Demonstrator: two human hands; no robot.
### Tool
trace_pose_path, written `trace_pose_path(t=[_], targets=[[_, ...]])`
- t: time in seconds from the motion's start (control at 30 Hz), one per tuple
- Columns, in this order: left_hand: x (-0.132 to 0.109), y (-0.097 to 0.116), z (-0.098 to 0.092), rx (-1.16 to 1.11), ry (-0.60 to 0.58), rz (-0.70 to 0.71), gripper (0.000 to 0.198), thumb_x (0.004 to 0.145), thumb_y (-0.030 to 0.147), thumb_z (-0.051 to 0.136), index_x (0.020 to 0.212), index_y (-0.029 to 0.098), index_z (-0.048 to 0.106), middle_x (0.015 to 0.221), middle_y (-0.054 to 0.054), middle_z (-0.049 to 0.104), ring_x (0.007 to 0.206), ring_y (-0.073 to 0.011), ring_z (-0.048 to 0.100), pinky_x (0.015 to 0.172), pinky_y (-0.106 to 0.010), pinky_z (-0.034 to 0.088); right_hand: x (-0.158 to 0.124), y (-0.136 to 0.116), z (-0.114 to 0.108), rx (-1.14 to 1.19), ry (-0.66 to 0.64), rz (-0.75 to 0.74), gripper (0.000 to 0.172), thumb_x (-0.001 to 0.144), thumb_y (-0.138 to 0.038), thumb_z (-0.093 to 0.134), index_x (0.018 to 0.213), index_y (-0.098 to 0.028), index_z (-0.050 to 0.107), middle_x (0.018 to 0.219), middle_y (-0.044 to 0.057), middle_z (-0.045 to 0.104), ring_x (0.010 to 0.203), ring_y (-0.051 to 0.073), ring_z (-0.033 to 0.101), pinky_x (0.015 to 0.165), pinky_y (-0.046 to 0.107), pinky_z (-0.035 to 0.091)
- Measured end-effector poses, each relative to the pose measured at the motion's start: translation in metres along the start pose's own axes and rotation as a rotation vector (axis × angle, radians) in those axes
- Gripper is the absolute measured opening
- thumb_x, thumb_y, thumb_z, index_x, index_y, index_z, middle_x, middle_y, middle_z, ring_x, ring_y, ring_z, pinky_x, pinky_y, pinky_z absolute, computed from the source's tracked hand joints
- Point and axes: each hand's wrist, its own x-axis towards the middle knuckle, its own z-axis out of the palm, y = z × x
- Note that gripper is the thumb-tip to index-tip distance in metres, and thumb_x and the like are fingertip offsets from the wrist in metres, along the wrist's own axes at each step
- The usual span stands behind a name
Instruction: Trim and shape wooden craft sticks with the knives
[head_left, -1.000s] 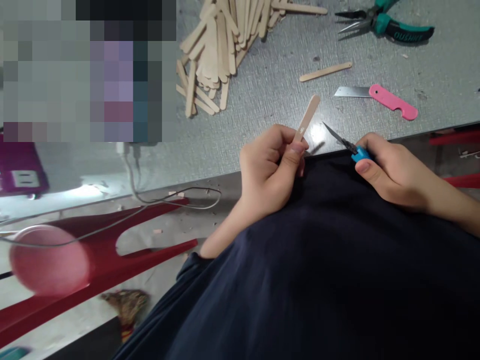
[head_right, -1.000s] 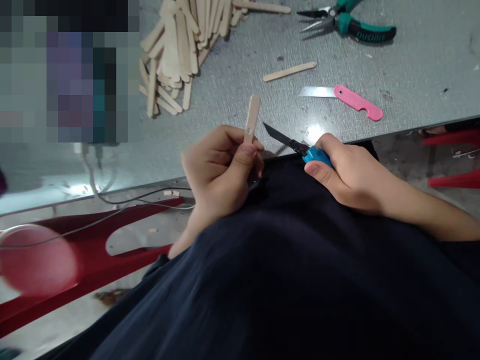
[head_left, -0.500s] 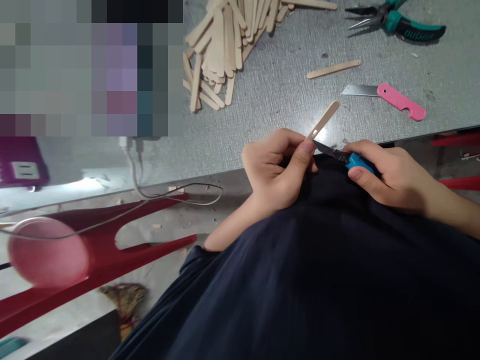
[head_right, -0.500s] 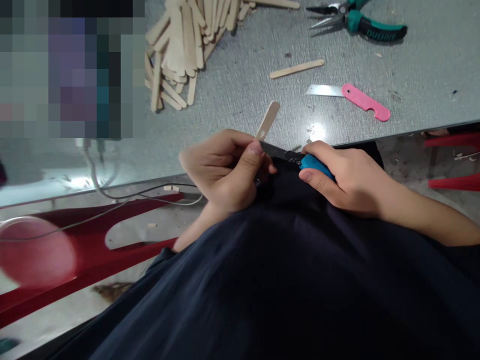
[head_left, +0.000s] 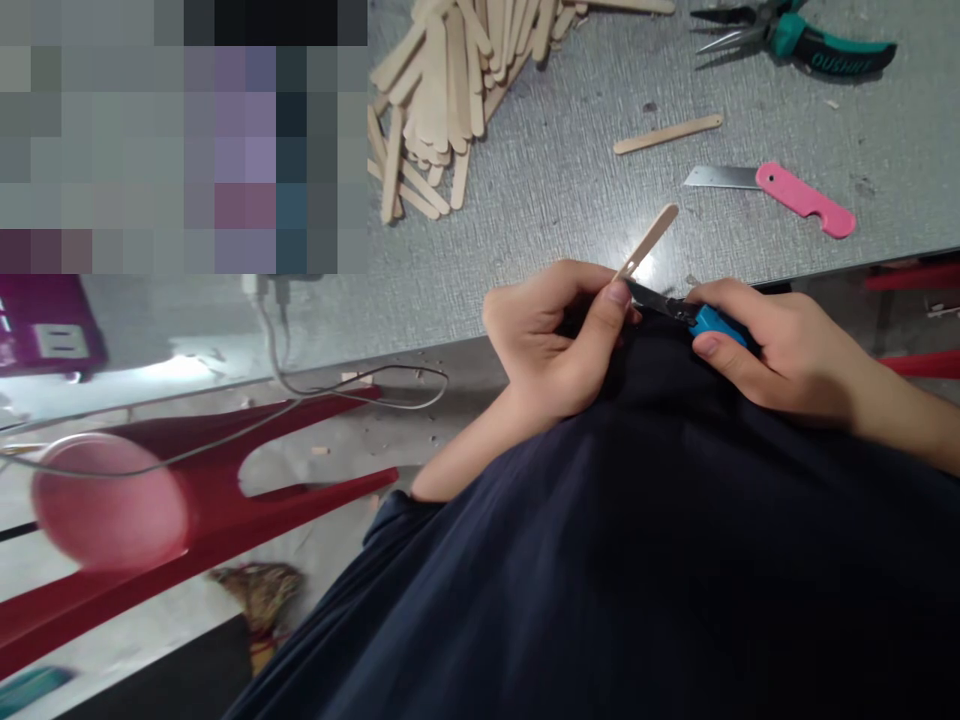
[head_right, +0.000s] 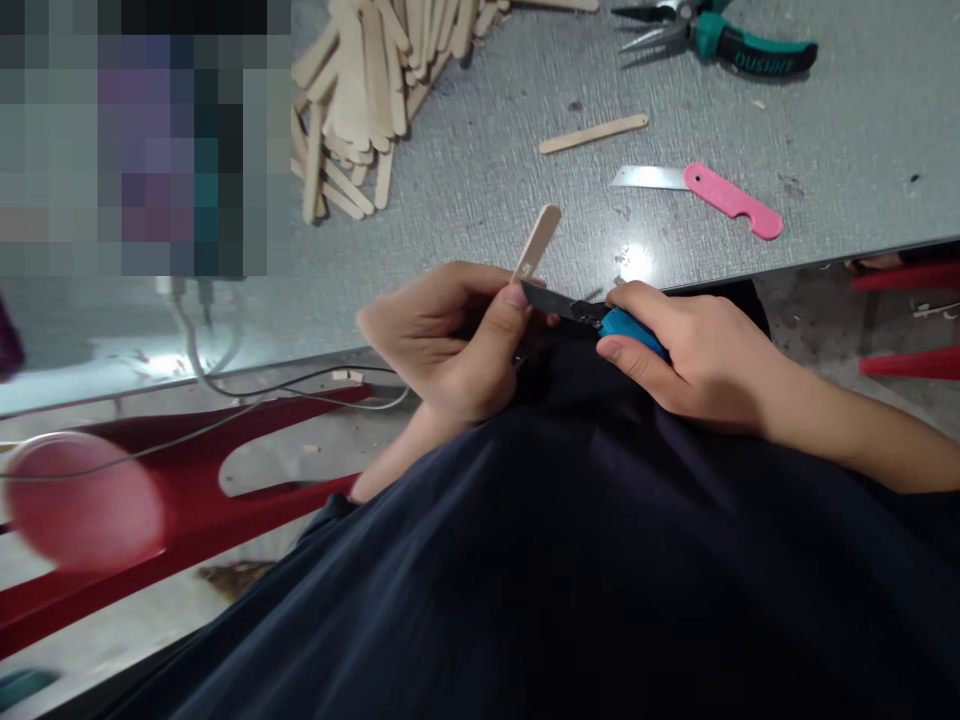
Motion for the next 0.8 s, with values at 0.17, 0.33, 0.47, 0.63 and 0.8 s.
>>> trace_pose_path(t=[0.17,0.33,0.47,0.63,0.8], targets=[[-0.003,-0.003,-0.002,-0.048,-0.04,-0.031,0.052,0.126,0.07,0.079,0.098,0.027,0.085,0.078,0.0,0.086,0.056,-0.0135,0.07,0.053,-0.038,0.053,0.001,-0.003,0.0,-0.033,-0.01,-0.005,0.048,0.126,-0.069,0.063,0.148,-0.031,0.081,0.117,0.009,0.094,0.103,0.036,0.089,0.087,0.041,0.06],[0.0,-0.007,-0.007,-0.138,-0.043,0.052,0.045,0.129,0.056,0.082,0.099,0.024,0.083,0.079,0.002,0.087,0.063,-0.0099,0.076,0.054,-0.036,0.051,0.003,-0.001,-0.002,-0.047,-0.023,-0.01,0.046,0.125,-0.068,0.063,0.144,-0.029,0.081,0.116,0.009,0.094,0.099,0.035,0.087,0.086,0.04,0.058],[0.0,-0.003,0.002,-0.148,-0.097,0.012,0.044,0.125,0.063,0.085,0.096,0.03,0.082,0.078,0.0,0.087,0.062,-0.0165,0.079,0.046,-0.043,0.051,0.004,0.0,-0.003,-0.062,-0.042,-0.038,0.048,0.127,-0.067,0.059,0.143,-0.028,0.08,0.115,0.009,0.093,0.098,0.034,0.087,0.084,0.039,0.057],[0.0,0.011,0.029,-0.21,-0.176,-0.073,0.044,0.116,0.067,0.094,0.095,0.03,0.081,0.08,-0.001,0.086,0.068,-0.0209,0.086,0.044,-0.04,0.054,0.005,0.001,-0.004,-0.075,-0.065,-0.041,0.047,0.128,-0.068,0.058,0.142,-0.028,0.079,0.115,0.01,0.093,0.097,0.034,0.087,0.082,0.038,0.056],[0.004,0.003,0.024,-0.228,-0.091,-0.066,0.041,0.118,0.062,0.093,0.097,0.028,0.083,0.081,0.0,0.085,0.067,-0.0182,0.084,0.047,-0.035,0.056,0.006,-0.002,-0.005,-0.067,-0.073,-0.035,0.05,0.128,-0.071,0.056,0.14,-0.027,0.079,0.116,0.011,0.094,0.099,0.035,0.088,0.083,0.039,0.057]])
